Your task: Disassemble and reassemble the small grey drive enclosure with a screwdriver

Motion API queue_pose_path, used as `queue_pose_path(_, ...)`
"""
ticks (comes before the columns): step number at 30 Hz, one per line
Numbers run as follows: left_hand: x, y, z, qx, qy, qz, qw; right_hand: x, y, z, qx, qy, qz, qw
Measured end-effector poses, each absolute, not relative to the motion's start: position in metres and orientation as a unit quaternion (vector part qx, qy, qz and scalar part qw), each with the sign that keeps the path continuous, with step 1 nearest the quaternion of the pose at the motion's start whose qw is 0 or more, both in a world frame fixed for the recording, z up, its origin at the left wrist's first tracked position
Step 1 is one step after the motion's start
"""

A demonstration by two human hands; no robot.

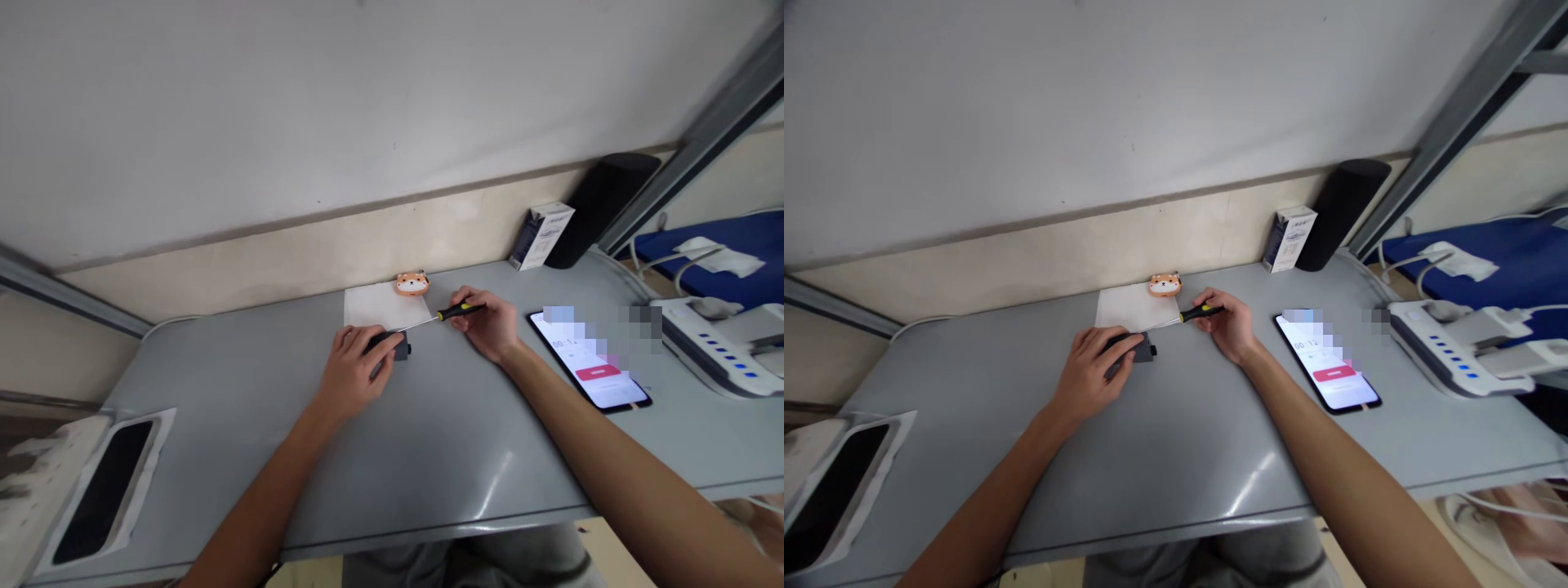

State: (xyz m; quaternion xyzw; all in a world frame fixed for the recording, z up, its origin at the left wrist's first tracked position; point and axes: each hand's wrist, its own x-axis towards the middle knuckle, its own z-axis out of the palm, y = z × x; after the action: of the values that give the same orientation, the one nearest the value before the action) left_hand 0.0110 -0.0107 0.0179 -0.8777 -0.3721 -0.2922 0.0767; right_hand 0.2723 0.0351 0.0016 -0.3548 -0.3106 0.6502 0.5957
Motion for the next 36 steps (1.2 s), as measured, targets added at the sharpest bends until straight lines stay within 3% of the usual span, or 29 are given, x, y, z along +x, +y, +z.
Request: queue_pose_path(36,0.010,-0.008,0.023,-0.890,-0.377,-0.243,0.081,0.277,0.038,0.002,-0.365,-0.286,0.631,0.622)
